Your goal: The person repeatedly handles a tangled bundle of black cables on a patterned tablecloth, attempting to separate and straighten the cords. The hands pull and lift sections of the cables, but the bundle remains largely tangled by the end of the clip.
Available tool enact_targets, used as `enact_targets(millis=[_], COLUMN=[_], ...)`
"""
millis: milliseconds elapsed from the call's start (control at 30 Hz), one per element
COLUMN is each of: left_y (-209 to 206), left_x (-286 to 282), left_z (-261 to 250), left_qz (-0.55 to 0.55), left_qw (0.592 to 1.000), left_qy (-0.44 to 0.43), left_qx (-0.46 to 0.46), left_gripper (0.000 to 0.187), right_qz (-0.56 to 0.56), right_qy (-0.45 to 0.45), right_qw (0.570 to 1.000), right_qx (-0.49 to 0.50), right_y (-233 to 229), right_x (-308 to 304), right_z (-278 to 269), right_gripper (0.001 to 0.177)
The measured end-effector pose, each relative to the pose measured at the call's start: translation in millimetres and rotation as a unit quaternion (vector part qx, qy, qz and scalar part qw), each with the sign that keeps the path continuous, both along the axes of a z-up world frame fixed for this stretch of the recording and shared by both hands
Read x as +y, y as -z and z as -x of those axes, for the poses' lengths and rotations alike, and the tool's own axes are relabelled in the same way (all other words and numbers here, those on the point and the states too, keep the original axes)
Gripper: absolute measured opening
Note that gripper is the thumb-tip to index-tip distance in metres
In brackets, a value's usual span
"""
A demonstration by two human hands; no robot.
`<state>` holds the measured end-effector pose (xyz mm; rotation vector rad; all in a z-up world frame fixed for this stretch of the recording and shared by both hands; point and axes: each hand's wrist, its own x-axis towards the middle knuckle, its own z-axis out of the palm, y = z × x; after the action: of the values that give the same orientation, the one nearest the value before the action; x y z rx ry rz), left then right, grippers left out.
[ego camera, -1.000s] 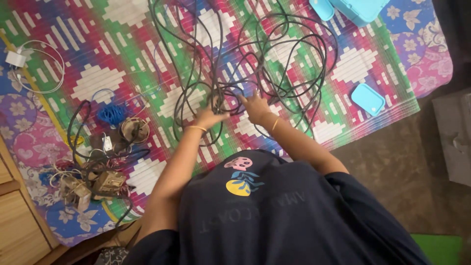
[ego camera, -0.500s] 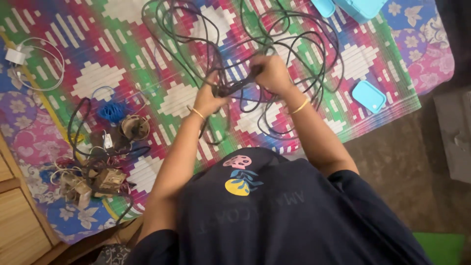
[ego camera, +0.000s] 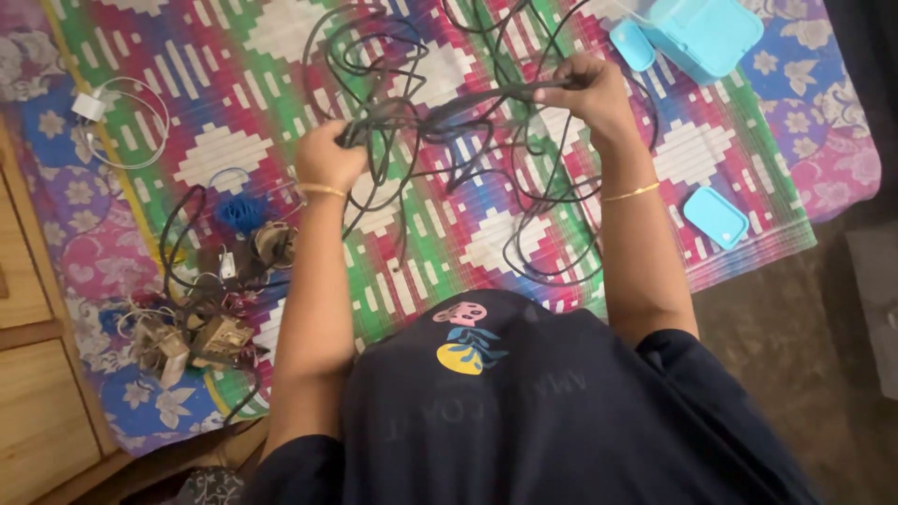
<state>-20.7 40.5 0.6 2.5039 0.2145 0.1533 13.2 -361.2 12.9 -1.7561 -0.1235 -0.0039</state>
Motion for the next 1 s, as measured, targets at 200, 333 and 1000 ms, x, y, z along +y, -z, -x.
enact_targets(millis=[200, 333, 1000], left_y=[19.2, 33.6, 126.5], left_x=[39.0, 46.2, -65.6], left_z=[-7.1, 3.9, 57.8], left_qz=[0.108, 0.108, 0.210], left_qw=[0.991, 0.988, 0.896], left_qy=[-0.043, -0.027, 0.390], left_qx=[-0.070, -0.105, 0.001], left_gripper=[0.026, 0.017, 0.083], right_qz=[-0.176, -0.105, 0.304], right_qy=[-0.023, -0.048, -0.077], right_qw=[0.981, 0.989, 0.929], right_qx=[0.074, 0.096, -0.199], right_y=[-31.3, -35.1, 77.3], right_x=[24.3, 35.9, 102.1], right_z=[-3.2, 4.9, 77.2], right_gripper=[0.017, 0.016, 0.020])
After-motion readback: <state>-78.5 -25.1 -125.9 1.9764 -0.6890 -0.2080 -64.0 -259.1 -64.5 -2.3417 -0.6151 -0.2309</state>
